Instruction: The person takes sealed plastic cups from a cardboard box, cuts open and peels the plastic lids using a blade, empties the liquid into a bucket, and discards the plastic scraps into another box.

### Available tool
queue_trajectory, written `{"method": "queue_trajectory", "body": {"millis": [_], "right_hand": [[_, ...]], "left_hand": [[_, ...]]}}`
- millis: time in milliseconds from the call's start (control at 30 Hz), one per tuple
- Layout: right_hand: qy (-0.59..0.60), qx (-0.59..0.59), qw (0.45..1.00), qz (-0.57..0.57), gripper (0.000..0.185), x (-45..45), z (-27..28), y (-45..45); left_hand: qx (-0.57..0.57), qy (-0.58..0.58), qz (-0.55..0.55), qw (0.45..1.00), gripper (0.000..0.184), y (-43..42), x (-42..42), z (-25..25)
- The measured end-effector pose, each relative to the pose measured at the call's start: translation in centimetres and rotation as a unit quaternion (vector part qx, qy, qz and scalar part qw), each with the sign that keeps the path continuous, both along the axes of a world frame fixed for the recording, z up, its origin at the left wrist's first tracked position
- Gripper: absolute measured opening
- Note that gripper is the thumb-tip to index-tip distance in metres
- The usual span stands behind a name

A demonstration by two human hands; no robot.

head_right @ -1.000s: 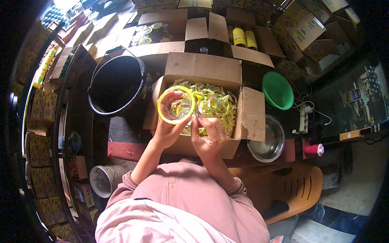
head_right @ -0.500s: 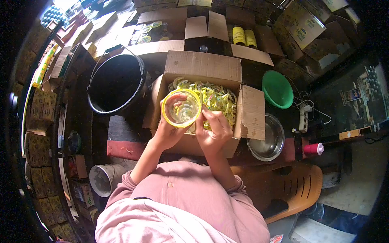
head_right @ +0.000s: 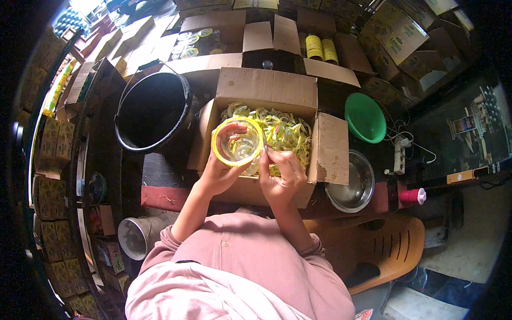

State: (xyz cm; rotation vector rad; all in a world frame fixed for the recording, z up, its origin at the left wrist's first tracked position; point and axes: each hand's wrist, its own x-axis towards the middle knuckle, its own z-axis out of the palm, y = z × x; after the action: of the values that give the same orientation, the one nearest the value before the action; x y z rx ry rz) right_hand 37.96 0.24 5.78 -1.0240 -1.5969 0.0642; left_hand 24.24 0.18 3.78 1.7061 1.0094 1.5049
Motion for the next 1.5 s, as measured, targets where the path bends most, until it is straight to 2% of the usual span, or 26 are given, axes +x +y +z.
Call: {"method": "queue_trajectory", "body": {"millis": [267, 367, 467, 700, 800, 900, 1000, 1100, 1200, 1333, 1367, 1467, 1500], "right_hand": [[0.010, -0.009, 1.000, 0.010, 0.015, 0.6, 0.1, 0.7], [0.017, -0.040, 0.999, 0.033, 0.016, 0.8, 0.2, 0.6], [0.008, -0.053, 0.998, 0.023, 0.016, 0.7, 0.3, 0.2], [0.017, -0.025, 0.999, 0.025, 0.011, 0.8, 0.1, 0.9], [-0.005, -0.102, 0.995, 0.014, 0.015, 1.2, 0.3, 0.6], [0.012, -0.054, 0.998, 0.033, 0.015, 1.1, -0.1, 0.6], [0.001, -0.057, 0.998, 0.025, 0.016, 1.0, 0.0, 0.4], [0.008, -0.059, 0.997, 0.040, 0.018, 1.1, 0.3, 0.6], [0.022, -0.057, 0.996, 0.064, 0.018, 1.4, 0.0, 1.1], [0.025, -0.075, 0.994, 0.073, 0.016, 1.3, 0.5, 1.1], [0.022, -0.065, 0.995, 0.069, 0.015, 1.2, 0.3, 1.2], [0.028, -0.059, 0.995, 0.074, 0.014, 1.2, 0.4, 1.1], [0.032, -0.061, 0.995, 0.078, 0.014, 1.2, 0.4, 1.0]], "left_hand": [[-0.006, 0.048, -0.045, 0.998, 0.070, -0.2, -0.6, 0.1], [0.011, 0.085, -0.027, 0.996, 0.070, 0.2, -1.0, 0.2], [-0.009, 0.032, -0.031, 0.999, 0.068, 0.2, -1.0, 0.5], [-0.020, 0.055, -0.091, 0.994, 0.070, 0.1, -1.2, -0.1], [-0.018, 0.056, -0.094, 0.994, 0.068, 0.4, -1.3, 0.2], [-0.047, -0.027, -0.071, 0.996, 0.064, 0.3, -0.6, 0.7], [-0.041, 0.000, -0.057, 0.998, 0.063, 0.6, -0.7, 0.4], [-0.033, 0.039, -0.110, 0.993, 0.063, 0.6, -1.1, 0.6], [-0.057, 0.001, -0.149, 0.987, 0.064, 0.6, -0.9, 0.8], [-0.055, -0.069, -0.111, 0.990, 0.077, 1.0, -0.6, -0.2], [-0.057, -0.016, -0.084, 0.995, 0.078, 1.0, -0.7, -0.2], [-0.043, -0.084, -0.094, 0.991, 0.072, 1.2, -0.6, 0.0], [-0.034, -0.070, -0.097, 0.992, 0.069, 1.3, -0.8, 0.0]]}}
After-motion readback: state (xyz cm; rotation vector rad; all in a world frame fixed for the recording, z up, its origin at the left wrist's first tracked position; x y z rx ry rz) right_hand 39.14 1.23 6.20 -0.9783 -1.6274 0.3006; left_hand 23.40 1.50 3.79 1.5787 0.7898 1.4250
